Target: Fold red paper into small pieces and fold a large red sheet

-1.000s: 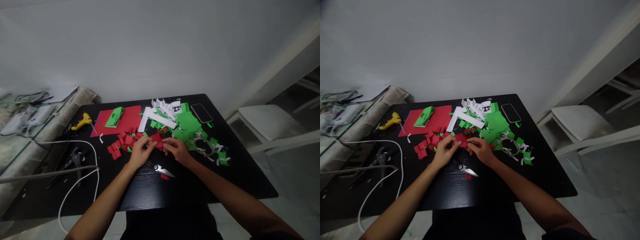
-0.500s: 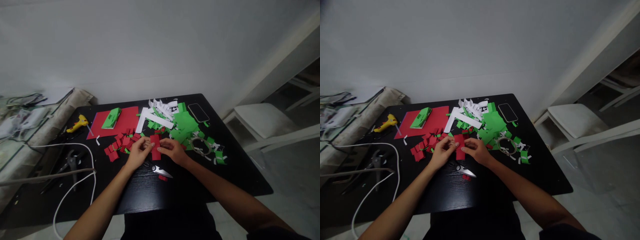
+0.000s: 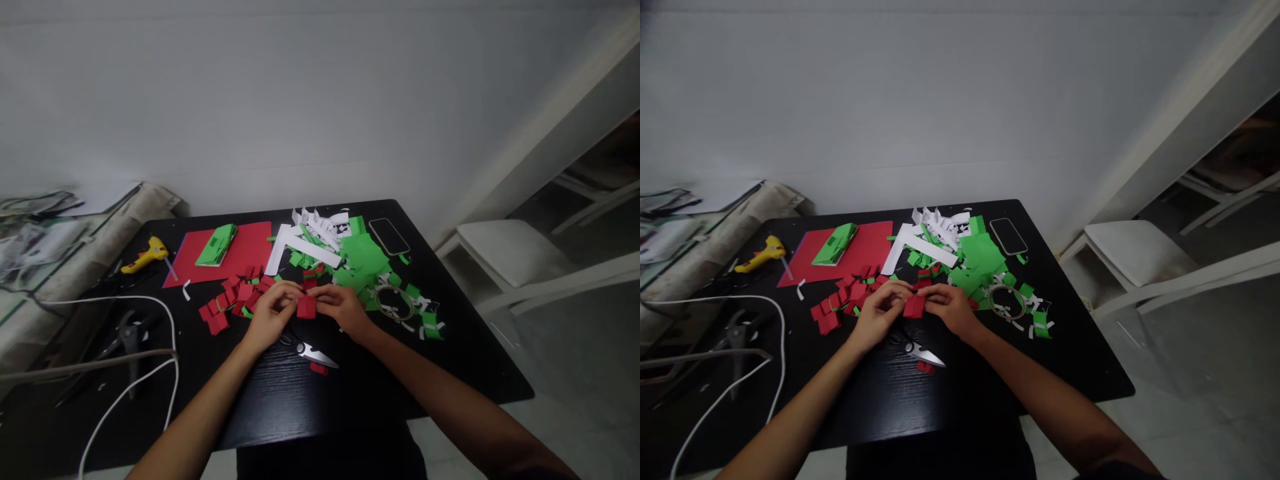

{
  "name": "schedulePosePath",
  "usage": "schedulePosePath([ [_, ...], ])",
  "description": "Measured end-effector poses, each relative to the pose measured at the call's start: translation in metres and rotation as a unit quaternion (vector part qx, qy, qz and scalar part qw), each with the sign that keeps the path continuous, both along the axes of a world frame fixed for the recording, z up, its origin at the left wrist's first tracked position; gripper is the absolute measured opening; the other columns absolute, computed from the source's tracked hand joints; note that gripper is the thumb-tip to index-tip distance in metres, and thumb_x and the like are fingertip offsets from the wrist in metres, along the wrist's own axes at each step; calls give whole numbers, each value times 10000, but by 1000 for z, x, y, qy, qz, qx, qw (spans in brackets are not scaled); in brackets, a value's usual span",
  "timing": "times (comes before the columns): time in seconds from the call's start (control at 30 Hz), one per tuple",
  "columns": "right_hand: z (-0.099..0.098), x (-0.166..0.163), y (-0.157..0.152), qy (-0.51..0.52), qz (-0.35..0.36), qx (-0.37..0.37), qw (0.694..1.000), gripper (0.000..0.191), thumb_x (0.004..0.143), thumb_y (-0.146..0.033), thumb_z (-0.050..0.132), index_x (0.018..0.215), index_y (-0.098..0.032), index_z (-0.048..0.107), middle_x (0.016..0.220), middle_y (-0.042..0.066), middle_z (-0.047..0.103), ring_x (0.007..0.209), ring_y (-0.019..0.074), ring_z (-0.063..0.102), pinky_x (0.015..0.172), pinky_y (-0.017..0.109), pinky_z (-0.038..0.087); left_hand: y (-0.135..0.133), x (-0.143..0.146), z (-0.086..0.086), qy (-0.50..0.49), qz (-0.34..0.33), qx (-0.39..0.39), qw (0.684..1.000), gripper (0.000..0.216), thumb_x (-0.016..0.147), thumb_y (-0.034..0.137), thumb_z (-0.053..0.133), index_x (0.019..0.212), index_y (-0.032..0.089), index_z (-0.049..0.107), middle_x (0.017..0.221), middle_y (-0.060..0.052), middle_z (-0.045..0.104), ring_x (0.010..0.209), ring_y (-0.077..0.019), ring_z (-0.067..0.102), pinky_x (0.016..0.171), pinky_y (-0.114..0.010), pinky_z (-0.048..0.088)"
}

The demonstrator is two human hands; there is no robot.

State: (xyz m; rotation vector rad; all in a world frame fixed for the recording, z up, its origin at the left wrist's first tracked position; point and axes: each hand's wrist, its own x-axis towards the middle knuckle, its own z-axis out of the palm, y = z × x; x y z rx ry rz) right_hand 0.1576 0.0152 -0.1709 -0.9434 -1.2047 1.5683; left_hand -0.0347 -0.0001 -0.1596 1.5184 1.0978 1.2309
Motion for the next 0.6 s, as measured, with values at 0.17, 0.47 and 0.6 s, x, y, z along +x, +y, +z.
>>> schedulePosePath([
  [0.17, 0, 1, -1, 9, 0, -2, 1000, 285, 649, -347, 874, 897, -238, 785, 982, 44, 804, 976, 257, 751, 996, 469, 559, 1, 1, -3, -24, -3, -19, 1000, 156, 848, 320, 713, 890, 171, 697, 1107, -104, 682, 875, -173, 696, 798, -305, 573],
  [0.47, -2, 2, 0, 21, -21, 5, 1000, 213, 697, -324, 842, 879, -235, 775, 996, 49, 802, 1001, 243, 747, 1022, 445, 540, -1, 2, -5, -25, -38, -60, 997, 230, 852, 295, 722, 1034, 174, 650, 919, -71, 735, 803, -174, 722, 730, -276, 568],
  [0.6, -4, 1, 1, 26, -22, -3, 999, 162, 682, -306, 840, 809, -235, 770, 954, 40, 803, 949, 235, 753, 1011, 439, 544, 0, 1, -6, -9, -26, -59, 998, 190, 851, 241, 692, 1024, 166, 663, 885, -56, 719, 761, -145, 686, 715, -253, 544],
])
